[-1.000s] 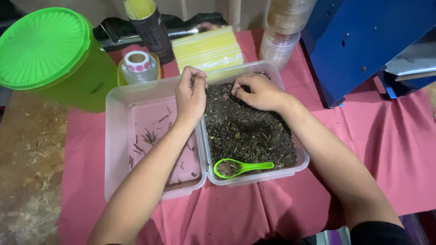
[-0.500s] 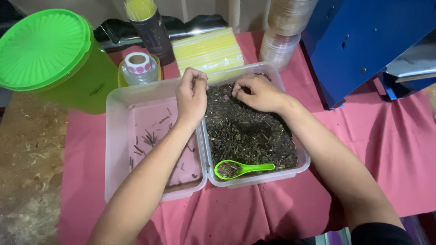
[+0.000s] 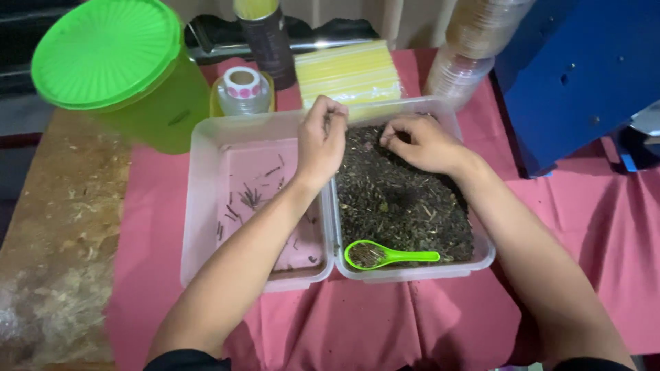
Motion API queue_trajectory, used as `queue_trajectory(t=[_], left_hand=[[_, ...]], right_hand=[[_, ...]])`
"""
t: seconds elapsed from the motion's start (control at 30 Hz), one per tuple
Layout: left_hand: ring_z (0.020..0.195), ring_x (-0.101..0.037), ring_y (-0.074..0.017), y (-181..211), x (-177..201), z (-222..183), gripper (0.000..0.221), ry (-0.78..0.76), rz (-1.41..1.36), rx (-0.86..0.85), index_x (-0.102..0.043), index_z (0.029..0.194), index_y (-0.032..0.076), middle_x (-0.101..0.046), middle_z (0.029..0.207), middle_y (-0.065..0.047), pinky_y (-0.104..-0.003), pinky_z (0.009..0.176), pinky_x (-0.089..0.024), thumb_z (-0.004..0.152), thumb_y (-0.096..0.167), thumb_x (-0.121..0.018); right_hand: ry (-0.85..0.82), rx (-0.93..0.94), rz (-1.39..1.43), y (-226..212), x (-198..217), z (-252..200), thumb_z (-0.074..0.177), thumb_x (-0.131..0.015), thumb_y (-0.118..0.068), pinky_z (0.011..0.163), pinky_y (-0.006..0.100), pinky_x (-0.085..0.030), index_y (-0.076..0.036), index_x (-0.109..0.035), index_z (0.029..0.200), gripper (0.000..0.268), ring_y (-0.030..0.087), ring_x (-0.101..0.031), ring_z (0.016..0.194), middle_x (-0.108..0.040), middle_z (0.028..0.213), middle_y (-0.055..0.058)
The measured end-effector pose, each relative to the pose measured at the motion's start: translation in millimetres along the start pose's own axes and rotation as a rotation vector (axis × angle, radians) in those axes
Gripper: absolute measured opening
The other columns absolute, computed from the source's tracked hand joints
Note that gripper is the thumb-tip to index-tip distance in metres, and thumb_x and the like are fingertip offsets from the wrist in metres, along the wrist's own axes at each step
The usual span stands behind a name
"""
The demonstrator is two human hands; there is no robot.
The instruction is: Sorting dried tea leaves to remove stems and debris using hands and a scoop.
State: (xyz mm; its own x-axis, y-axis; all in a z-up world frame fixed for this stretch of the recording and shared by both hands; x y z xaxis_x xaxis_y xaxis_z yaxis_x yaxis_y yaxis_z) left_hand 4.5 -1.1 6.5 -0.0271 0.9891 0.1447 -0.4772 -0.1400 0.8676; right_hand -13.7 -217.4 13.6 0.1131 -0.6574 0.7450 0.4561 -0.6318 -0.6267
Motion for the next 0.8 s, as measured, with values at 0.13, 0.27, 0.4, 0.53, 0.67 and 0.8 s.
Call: queue_trajectory(t=[0.13,0.27,0.4,0.53,0.67,0.8], left_hand=[[0.069,-0.060,-0.0264,0.9,-2.2,-1.7,0.010,-0.001,0.029,0.005,-0.061,0.090,0.011,-0.063,0.070,-0.011,-0.040,0.070,-0.048,0.097,0.016,-0.055],[0.072,-0.060,-0.0238,0.7,-0.2,1.6,0.011,-0.004,0.025,-0.014,-0.060,0.088,0.012,-0.062,0.072,-0.009,-0.038,0.072,-0.048,0.097,0.016,-0.056],[0.074,-0.058,-0.0216,2.8,-1.0,0.2,0.014,-0.014,0.005,-0.017,-0.061,0.089,0.011,-0.059,0.074,-0.006,-0.036,0.073,-0.047,0.100,0.013,-0.053],[0.073,-0.059,-0.0242,-2.3,-1.2,0.6,0.015,-0.015,0.029,-0.030,-0.060,0.087,0.011,-0.060,0.071,-0.008,-0.038,0.072,-0.048,0.100,0.016,-0.055],[0.073,-0.061,-0.0241,-3.0,-0.7,1.4,0.014,-0.022,0.043,-0.019,-0.060,0.087,0.012,-0.061,0.071,-0.007,-0.037,0.073,-0.048,0.099,0.017,-0.055],[0.073,-0.061,-0.0231,-4.3,-1.2,2.1,0.015,-0.020,0.050,-0.030,-0.060,0.087,0.013,-0.062,0.071,-0.005,-0.036,0.073,-0.049,0.101,0.016,-0.054]], right_hand=[[0.004,-0.034,0.002,-4.0,1.1,-1.9,0.091,-0.064,-0.013,0.086,0.051,-0.052,-0.005,-0.072,0.093,0.011,0.043,-0.069,0.099,-0.071,0.090,0.023],[0.009,-0.016,-0.013,-3.5,2.0,0.5,0.089,-0.066,-0.011,0.085,0.052,-0.052,-0.006,-0.072,0.092,0.009,0.043,-0.069,0.098,-0.072,0.089,0.021],[0.015,-0.019,0.014,1.9,-1.6,1.2,0.089,-0.065,-0.011,0.086,0.049,-0.053,-0.007,-0.072,0.091,0.008,0.039,-0.070,0.097,-0.072,0.088,0.018],[0.018,-0.030,0.015,-5.9,-0.3,-0.3,0.090,-0.065,-0.011,0.085,0.050,-0.052,-0.005,-0.072,0.092,0.009,0.041,-0.070,0.097,-0.073,0.089,0.019],[0.021,-0.014,0.005,-7.0,1.4,-0.9,0.089,-0.065,-0.011,0.085,0.052,-0.052,-0.005,-0.072,0.092,0.009,0.044,-0.069,0.098,-0.073,0.090,0.021],[0.034,0.010,0.000,-6.6,-0.5,-0.2,0.089,-0.066,-0.009,0.086,0.054,-0.052,-0.001,-0.071,0.094,0.010,0.047,-0.068,0.100,-0.072,0.091,0.025]])
Point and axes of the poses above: each hand's wrist, its own z-axis towards the middle knuckle, its own x-axis out of the back of the hand, y = z × x, the point moved 1 cm from there along z, towards the middle knuckle
